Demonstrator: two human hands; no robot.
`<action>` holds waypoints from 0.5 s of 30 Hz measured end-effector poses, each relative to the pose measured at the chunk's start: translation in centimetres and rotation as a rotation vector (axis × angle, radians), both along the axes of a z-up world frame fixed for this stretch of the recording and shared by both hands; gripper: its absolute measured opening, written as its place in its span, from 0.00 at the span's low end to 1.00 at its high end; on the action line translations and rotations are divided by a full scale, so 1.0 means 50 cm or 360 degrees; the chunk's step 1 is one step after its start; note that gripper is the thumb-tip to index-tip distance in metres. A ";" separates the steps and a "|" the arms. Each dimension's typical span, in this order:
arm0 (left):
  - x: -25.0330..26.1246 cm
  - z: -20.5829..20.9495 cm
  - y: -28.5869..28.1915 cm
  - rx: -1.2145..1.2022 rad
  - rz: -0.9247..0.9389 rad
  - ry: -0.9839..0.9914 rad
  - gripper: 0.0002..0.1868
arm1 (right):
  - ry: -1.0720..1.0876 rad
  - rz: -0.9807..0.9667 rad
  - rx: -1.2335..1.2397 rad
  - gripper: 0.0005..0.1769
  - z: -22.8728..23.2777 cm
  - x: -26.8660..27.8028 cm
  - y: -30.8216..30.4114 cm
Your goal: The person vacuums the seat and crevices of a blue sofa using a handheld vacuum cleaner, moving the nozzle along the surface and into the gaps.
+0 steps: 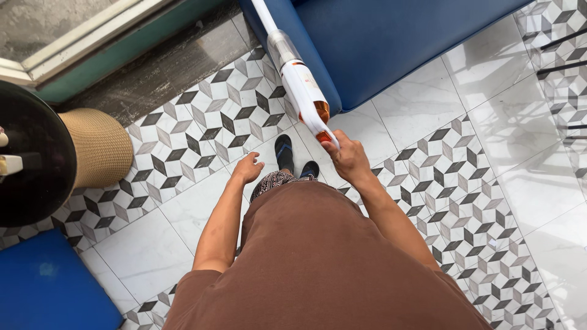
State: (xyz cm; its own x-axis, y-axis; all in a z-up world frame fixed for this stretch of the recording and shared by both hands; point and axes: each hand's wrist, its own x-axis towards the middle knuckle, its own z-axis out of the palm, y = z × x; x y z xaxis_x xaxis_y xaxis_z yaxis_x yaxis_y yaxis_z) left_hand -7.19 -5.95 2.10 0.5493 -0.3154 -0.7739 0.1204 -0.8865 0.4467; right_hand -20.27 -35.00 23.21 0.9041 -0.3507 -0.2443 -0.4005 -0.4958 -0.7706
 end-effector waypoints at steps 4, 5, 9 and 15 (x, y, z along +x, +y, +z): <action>0.053 0.016 -0.023 -0.0039 -0.0016 -0.0010 0.30 | 0.0049 -0.0259 0.0401 0.41 0.026 -0.018 -0.034; 0.063 0.015 -0.026 -0.0050 -0.0037 -0.0014 0.30 | 0.0043 -0.0330 0.0496 0.42 0.035 -0.031 -0.045; 0.113 0.026 -0.039 -0.0119 -0.0167 -0.0068 0.30 | -0.0037 -0.0586 0.0823 0.42 0.079 -0.060 -0.065; 0.178 0.170 -0.138 -0.0463 -0.0329 -0.0127 0.30 | -0.0339 -0.0833 0.1405 0.31 0.114 -0.032 -0.026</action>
State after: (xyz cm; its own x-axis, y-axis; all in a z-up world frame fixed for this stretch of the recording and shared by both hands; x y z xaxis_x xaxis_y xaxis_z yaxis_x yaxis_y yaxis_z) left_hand 1.73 -12.85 10.60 0.5058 -0.6266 -0.5929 -0.0937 -0.7231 0.6843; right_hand -21.87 -36.29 28.94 0.7455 -0.4850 -0.4572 -0.2160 0.4732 -0.8541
